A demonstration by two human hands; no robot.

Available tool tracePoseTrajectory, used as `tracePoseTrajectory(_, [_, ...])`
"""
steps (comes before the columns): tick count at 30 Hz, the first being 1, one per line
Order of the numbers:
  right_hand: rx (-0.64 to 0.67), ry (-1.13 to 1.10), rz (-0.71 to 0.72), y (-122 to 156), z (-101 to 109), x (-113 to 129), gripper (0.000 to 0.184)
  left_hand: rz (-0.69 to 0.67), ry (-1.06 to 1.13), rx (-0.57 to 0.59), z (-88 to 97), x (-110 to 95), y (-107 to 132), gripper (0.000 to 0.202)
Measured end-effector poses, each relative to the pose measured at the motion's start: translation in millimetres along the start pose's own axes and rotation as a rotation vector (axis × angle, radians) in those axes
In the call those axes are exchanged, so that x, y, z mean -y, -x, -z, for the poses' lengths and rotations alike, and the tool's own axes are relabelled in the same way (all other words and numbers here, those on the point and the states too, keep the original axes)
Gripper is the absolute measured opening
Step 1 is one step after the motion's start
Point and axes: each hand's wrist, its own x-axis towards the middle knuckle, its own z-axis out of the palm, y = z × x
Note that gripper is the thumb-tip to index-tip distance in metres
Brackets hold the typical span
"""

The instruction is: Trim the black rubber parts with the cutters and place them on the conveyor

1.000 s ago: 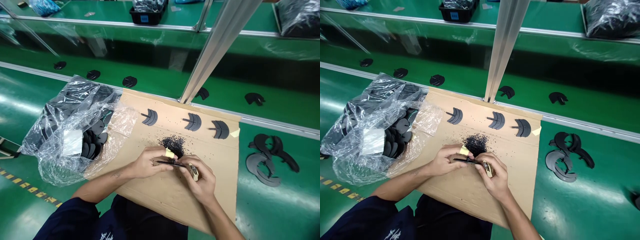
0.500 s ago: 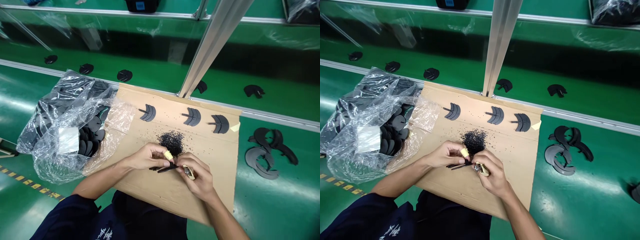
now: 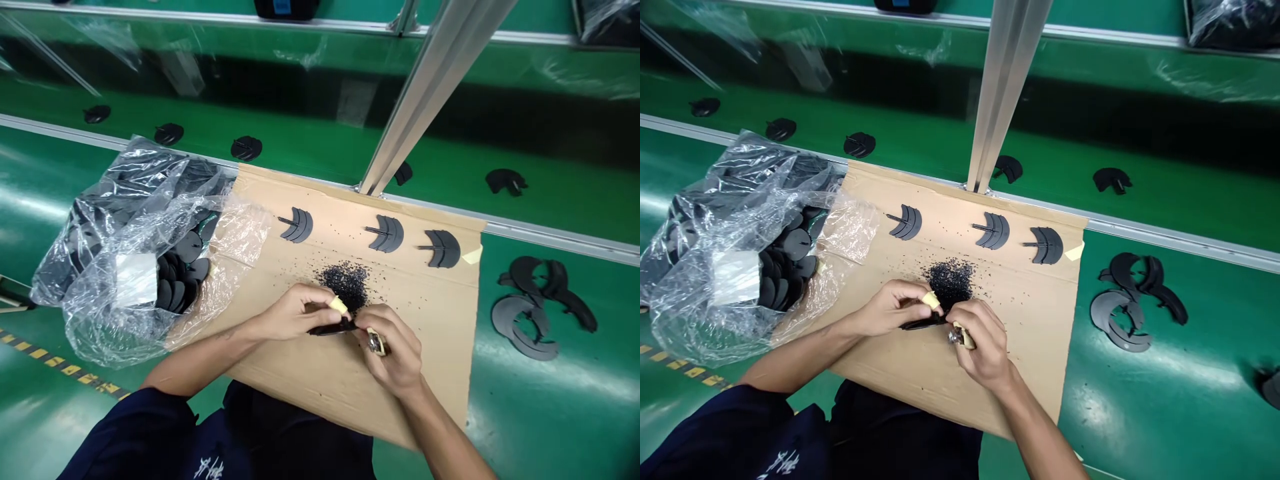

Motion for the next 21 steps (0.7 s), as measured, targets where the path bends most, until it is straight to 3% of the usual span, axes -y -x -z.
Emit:
tracePoseTrajectory(4, [-0.059, 0.085, 0.039, -0.7, 0.8, -0.2, 0.028, -0.071, -0.014, -0.009, -6.2, 1.4, 2.1, 0.048])
tracePoseTrajectory(10, [-0.006, 0.078, -0.043, -3.8, 13.6, -8.6, 0.026, -0.270, -0.351, -0.256, -7.7, 7.2, 4.8, 0.021])
tracePoseTrajectory(15, [0.082, 0.334, -0.003, -4.1, 19.1, -17.4, 0.028, -0.401, -0.422, -0.223, -2.9, 7.7, 2.3, 0.021])
tracePoseTrajectory(21, [0.171, 0.472, 0.075, -3.2, 17.9, -19.9, 0.026, -0.407, -0.460, -0.154, -4.8, 7.1, 2.2, 0.021])
